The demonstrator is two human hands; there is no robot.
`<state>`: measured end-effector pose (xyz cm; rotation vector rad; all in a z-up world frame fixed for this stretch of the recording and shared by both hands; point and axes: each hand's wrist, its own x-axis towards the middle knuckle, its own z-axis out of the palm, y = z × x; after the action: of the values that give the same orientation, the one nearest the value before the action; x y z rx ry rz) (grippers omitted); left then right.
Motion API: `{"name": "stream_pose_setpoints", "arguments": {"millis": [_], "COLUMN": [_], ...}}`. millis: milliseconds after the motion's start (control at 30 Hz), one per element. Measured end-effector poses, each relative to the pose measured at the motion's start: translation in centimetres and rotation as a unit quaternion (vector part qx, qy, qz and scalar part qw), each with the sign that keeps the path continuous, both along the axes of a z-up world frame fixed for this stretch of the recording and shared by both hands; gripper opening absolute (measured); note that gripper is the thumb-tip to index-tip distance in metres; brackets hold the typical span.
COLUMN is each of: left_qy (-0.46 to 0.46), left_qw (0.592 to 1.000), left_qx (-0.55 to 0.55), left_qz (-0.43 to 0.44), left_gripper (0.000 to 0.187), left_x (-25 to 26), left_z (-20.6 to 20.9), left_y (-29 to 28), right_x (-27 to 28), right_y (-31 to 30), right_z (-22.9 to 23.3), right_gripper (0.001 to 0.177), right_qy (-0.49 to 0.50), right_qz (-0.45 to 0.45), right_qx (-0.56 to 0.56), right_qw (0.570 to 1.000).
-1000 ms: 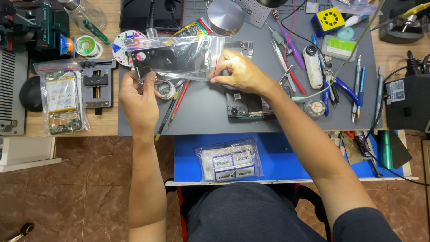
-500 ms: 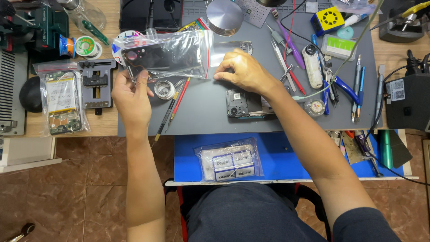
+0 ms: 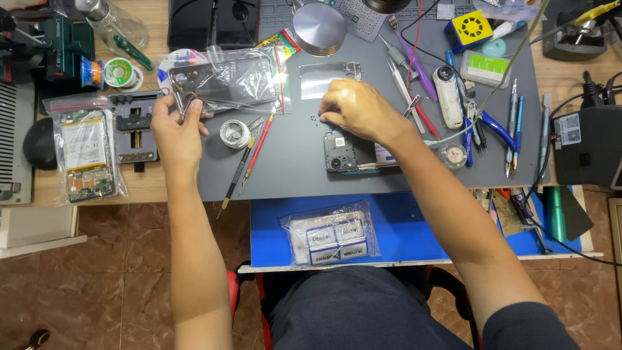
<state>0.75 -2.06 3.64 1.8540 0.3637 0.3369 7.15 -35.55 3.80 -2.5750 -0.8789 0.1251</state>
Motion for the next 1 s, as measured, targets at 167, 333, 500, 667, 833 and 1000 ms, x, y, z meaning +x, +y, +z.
{"name": "stream_pose_setpoints", "arguments": {"millis": [167, 333, 500, 667, 833, 1000], "left_qy": [-0.032, -0.158, -0.218, -0.209, -0.211, -0.277], "left_qw": [0.980, 0.926, 0.944, 0.953, 0.942, 0.931], "left_qx": [0.191, 0.338, 0.235, -0.051, -0.098, 0.099], "left_qz": [0.046, 0.063, -0.072, -0.214, -0.242, -0.214], "left_gripper": [0.038, 0.044, 0.009, 0.012, 0.014, 0.007], "left_x": [0.2, -1.1, -3.8, -3.7, -3.4, -3.4], "left_z": [-2.8, -0.1, 2.9, 1.6, 1.2, 1.7], "left_y": [1.5, -0.5, -7.1, -14.4, -16.5, -17.5], "right_x": [0.6, -0.1, -3.6, -6.7, -7.7, -8.1], "right_y": [0.4, 0.2, 0.7, 0.5, -1.3, -2.1], "right_z": [-2.4, -1.3, 2.0, 3.1, 2.6, 2.3], "right_gripper": [0.014, 0.015, 0.012, 0.017, 0.022, 0.024], "right_qy": [-0.088, -0.115, -0.013, 0.151, 0.252, 0.230], "right_qz": [0.032, 0.026, -0.023, -0.060, -0.106, -0.137], "right_qx": [-0.044, 0.017, 0.289, 0.393, 0.427, 0.453], "right_qw": [0.995, 0.993, 0.957, 0.905, 0.862, 0.850]}}
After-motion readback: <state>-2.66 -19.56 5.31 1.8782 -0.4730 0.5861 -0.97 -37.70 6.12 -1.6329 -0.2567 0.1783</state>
